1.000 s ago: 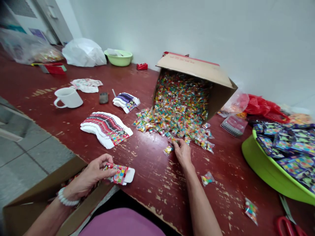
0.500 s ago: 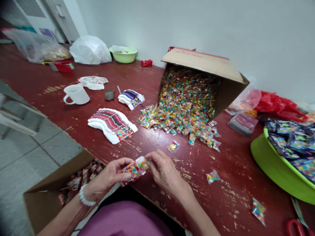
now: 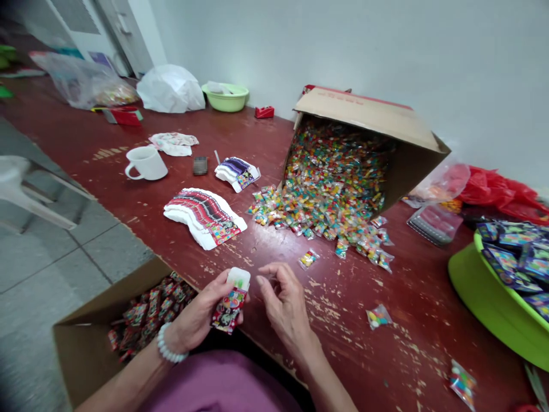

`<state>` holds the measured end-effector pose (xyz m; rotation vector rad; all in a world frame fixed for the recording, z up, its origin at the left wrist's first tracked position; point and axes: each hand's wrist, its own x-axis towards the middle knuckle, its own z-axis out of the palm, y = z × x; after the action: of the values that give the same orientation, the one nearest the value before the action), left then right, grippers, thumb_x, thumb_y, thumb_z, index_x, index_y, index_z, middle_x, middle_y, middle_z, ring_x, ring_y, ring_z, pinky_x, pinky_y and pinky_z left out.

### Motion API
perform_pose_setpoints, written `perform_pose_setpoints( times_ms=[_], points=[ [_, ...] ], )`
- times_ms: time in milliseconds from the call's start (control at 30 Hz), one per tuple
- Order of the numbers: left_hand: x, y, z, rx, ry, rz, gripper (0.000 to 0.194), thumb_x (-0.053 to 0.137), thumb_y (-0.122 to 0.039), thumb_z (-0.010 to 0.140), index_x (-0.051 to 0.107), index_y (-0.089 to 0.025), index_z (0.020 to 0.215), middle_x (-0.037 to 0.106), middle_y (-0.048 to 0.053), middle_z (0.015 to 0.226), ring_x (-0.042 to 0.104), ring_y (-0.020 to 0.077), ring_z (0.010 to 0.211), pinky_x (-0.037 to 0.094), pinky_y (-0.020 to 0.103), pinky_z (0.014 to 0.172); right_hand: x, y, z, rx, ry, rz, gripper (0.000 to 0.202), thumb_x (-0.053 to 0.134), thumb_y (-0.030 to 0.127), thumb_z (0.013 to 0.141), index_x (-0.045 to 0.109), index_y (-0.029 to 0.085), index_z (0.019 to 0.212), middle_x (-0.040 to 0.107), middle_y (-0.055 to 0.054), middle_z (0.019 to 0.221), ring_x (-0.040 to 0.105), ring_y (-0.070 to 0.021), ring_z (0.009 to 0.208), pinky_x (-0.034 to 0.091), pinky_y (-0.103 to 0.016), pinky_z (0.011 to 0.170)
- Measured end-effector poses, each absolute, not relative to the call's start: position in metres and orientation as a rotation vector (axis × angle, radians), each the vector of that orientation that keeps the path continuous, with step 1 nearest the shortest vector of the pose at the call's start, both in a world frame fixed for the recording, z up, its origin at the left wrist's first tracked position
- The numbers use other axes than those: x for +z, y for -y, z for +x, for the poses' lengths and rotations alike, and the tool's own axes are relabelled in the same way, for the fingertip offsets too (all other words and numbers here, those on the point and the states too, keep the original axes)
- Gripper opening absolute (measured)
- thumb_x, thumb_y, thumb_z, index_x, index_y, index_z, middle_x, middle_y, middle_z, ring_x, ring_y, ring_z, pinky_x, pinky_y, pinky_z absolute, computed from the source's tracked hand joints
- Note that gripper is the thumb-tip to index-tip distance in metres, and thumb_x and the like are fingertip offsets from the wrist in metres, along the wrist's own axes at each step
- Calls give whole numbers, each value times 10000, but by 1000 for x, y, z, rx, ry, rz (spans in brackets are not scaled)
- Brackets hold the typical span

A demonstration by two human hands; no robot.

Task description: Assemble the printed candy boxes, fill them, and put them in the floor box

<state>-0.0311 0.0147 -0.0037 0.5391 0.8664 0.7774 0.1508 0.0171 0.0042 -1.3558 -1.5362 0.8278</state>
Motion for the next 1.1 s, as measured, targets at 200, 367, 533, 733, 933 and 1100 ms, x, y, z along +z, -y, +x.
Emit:
perform_pose_setpoints(
  times_ms=[200,367,533,733,933,1100],
  points=[
    [-1,-13,-28,889,-855,345,269,613,-420,869,660,-164,937,666,14,708,612,134,523,520,248,505,-10,-6,127,1137,1393,-1172,121,646,329,880,712,228,894,584,-26,902,601,-151,741,506,-265,638],
    [-3,-11,-27,972,-875,353,167,610,-301,859,648,-175,962,637,-6,723,583,115,520,500,227,488,-14,-3,113,1442,1120,-1052,156,691,356,841,672,222,918,530,-6,902,564,-106,559,516,-250,470],
    [-1,-10,-28,1015,-825,428,194,608,-299,880,661,-169,1013,685,27,841,639,148,695,519,233,603,-9,-6,120,1118,1471,-1156,207,622,261,891,635,242,1097,557,-43,990,564,-124,674,521,-245,576],
    [-3,-12,-29,1057,-796,492,238,608,-365,896,684,-150,964,708,46,915,651,175,847,528,257,764,0,-10,128,1039,1845,-1107,150,591,177,883,661,243,998,560,-34,974,578,-152,820,498,-259,726],
    [-1,-16,-31,1052,-915,369,273,658,-371,848,633,-173,1034,675,17,847,613,134,617,521,248,547,-14,-6,118,967,1415,-1216,261,676,222,837,597,240,1084,583,-23,991,515,-101,606,447,-218,530],
    [0,-12,-27,1080,-950,478,268,674,-378,836,603,-195,1018,626,-15,782,575,123,576,533,244,485,-14,-9,124,957,1533,-1096,82,613,238,908,694,225,908,621,-46,949,625,-165,857,497,-260,716]
  ],
)
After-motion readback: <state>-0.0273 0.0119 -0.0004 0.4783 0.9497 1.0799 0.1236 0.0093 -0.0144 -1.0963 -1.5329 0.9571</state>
